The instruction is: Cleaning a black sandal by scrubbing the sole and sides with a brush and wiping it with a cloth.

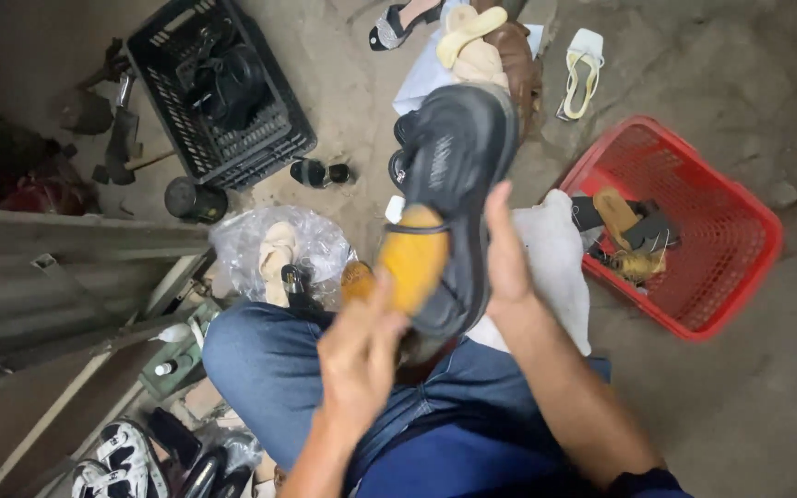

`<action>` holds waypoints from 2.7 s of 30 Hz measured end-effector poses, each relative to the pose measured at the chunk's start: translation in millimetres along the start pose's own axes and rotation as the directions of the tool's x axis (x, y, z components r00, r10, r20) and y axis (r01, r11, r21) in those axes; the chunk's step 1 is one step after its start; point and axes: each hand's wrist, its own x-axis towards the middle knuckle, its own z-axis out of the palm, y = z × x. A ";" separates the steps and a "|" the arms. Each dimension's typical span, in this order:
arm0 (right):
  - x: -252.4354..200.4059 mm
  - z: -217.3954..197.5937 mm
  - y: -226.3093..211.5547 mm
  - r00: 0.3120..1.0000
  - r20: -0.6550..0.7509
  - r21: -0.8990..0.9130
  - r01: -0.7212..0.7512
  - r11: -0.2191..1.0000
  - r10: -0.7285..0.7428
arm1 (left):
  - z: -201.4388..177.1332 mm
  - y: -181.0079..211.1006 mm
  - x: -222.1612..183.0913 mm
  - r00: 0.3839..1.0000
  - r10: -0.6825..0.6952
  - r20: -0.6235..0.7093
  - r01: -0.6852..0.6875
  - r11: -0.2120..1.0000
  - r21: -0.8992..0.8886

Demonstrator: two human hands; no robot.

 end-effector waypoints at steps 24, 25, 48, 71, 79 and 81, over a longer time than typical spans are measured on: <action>10.5 31.3 0.3 0.852 -0.185 -0.714 0.227 0.662 -0.491 | 11.8 7.3 -3.4 0.999 -0.047 -0.026 0.048 0.997 0.054; 12.3 34.8 0.2 0.857 -0.178 -0.719 0.222 0.659 -0.483 | 15.3 5.3 -4.5 0.998 -0.053 -0.038 0.055 0.997 0.055; -0.4 25.9 -22.3 0.950 -0.302 0.060 0.100 0.993 -0.077 | 22.3 21.2 -25.8 0.978 0.206 0.018 -0.206 0.971 0.119; -11.0 -22.8 -6.5 0.988 -0.133 0.066 0.090 0.994 -0.081 | 9.2 6.6 -43.7 0.997 0.056 0.062 -0.057 0.998 0.024; -5.8 -36.6 -13.8 0.991 0.033 0.147 0.125 0.981 -0.131 | 1.7 8.5 -48.2 0.992 0.053 0.112 -0.047 0.997 -0.060; -12.7 -36.7 -13.6 0.942 0.325 0.209 0.016 0.978 -0.085 | 3.2 3.1 -60.2 0.999 -0.009 0.042 0.008 1.000 0.015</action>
